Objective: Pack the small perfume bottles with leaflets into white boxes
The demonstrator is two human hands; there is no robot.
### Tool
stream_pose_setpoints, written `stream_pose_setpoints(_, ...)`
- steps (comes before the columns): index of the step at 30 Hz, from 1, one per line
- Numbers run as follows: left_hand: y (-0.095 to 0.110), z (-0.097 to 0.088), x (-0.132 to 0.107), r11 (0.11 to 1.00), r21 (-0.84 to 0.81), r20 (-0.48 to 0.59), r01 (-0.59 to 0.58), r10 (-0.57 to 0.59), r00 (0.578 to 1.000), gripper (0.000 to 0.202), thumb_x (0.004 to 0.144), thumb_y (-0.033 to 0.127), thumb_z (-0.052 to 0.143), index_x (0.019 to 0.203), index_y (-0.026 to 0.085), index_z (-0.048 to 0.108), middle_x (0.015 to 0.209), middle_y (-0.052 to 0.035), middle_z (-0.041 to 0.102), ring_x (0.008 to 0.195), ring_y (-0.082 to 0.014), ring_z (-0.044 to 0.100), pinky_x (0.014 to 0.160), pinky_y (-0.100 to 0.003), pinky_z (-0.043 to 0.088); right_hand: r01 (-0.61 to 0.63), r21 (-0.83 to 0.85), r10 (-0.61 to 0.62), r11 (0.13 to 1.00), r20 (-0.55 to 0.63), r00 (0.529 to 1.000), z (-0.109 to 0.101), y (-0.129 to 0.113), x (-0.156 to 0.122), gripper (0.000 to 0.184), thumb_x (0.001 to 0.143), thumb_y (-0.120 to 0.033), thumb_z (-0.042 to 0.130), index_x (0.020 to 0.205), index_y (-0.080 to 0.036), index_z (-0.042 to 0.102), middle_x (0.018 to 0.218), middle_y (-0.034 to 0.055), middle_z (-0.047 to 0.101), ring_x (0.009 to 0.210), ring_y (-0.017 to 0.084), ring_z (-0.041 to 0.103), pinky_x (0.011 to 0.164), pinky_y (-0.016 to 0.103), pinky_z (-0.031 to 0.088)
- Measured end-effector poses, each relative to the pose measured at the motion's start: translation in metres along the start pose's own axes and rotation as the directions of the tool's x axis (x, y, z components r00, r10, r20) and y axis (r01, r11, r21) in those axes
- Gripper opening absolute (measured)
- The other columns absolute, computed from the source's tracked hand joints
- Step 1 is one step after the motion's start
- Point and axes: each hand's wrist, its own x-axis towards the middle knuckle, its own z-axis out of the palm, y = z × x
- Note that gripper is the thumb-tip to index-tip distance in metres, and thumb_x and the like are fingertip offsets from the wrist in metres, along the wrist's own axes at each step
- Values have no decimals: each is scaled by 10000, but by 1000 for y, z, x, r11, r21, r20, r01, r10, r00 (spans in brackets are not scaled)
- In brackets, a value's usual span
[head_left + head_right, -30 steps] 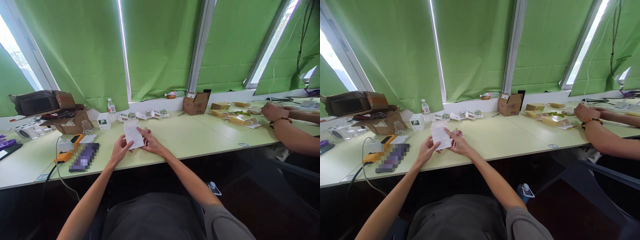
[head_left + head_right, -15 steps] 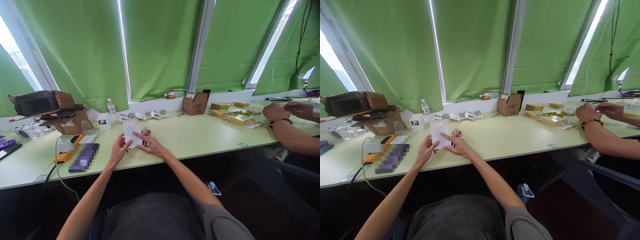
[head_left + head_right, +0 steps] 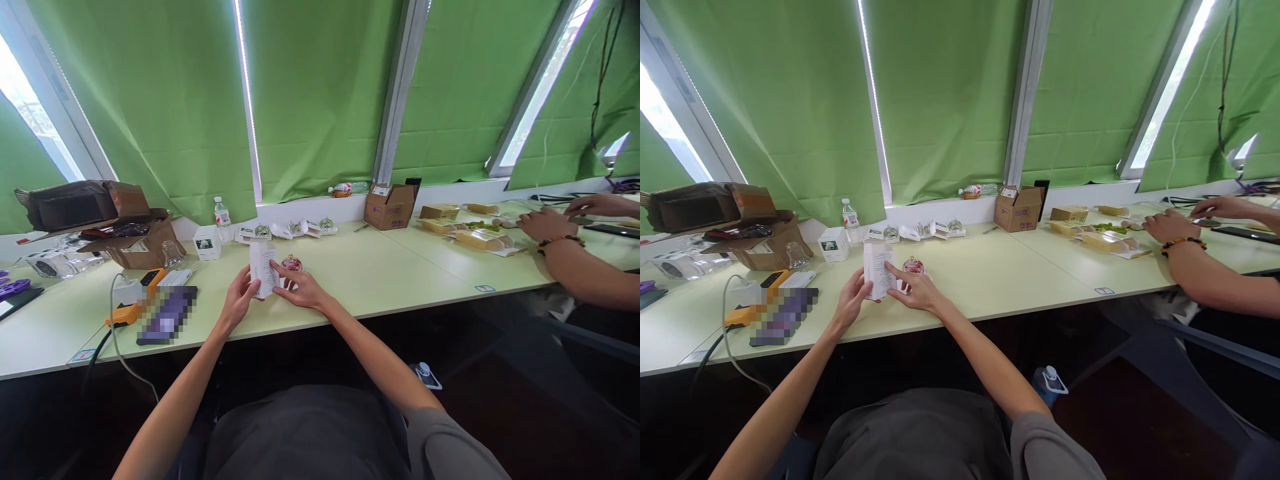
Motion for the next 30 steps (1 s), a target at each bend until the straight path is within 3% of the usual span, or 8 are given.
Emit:
stream_pose_setpoints(6, -1, 1, 0, 999, -7, 50, 38, -38, 998, 739, 863, 467, 588, 1487, 231, 272, 1178, -132, 639, 873, -240, 667, 621, -339, 598, -8, 26, 7, 1000, 35, 999, -1, -3, 0, 750, 831, -460, 647, 1493, -308, 329, 994, 33, 717, 709, 162, 662, 686, 310, 562)
stream_pose_setpoints(14, -4, -2, 1, 994, 110, 10, 29, -30, 999, 738, 840, 476, 601, 1486, 295, 294, 1270, -110, 566, 750, -159, 604, 458, -207, 445, 8, 29, -9, 1000, 34, 999, 1, -3, 0, 715, 852, -408, 626, 1494, -293, 332, 1136, 58, 695, 762, 166, 678, 754, 332, 560)
stream_pose_setpoints(18, -6, -6, 2, 974, 227, -115, 7, 20, 993, 641, 833, 473, 615, 1419, 285, 436, 1203, -79, 570, 761, -147, 558, 600, -255, 480, -5, -54, 5, 999, 1, 1000, 3, 0, 0, 601, 870, -391, 613, 1437, -276, 447, 1117, 62, 701, 775, 171, 660, 746, 324, 545)
stream_pose_setpoints(22, -2, -8, 2, 935, 355, -276, -21, 126, 953, 575, 839, 474, 610, 1372, 284, 505, 1145, -64, 587, 872, -193, 557, 778, -327, 479, 12, -153, -12, 988, 0, 1000, 6, 4, 0, 425, 892, -371, 591, 1296, -238, 603, 1125, 89, 700, 907, 226, 669, 826, 366, 518)
stream_pose_setpoints(25, -1, -8, 3, 900, 435, -307, -31, 181, 934, 592, 826, 461, 638, 1380, 313, 491, 1214, -65, 566, 1081, -241, 523, 946, -376, 423, 34, -194, -31, 980, 21, 999, 7, 5, 0, 320, 902, -340, 578, 1190, -236, 670, 1147, 85, 697, 1066, 265, 636, 896, 388, 490)
stream_pose_setpoints(30, -8, -9, 5, 880, 475, -312, -25, 195, 930, 591, 814, 461, 657, 1359, 288, 506, 1268, -90, 527, 1190, -267, 479, 1024, -407, 369, 40, -257, -26, 966, 60, 998, 7, 6, 0, 250, 913, -302, 559, 1104, -228, 703, 1142, 79, 701, 1071, 265, 635, 886, 382, 484)
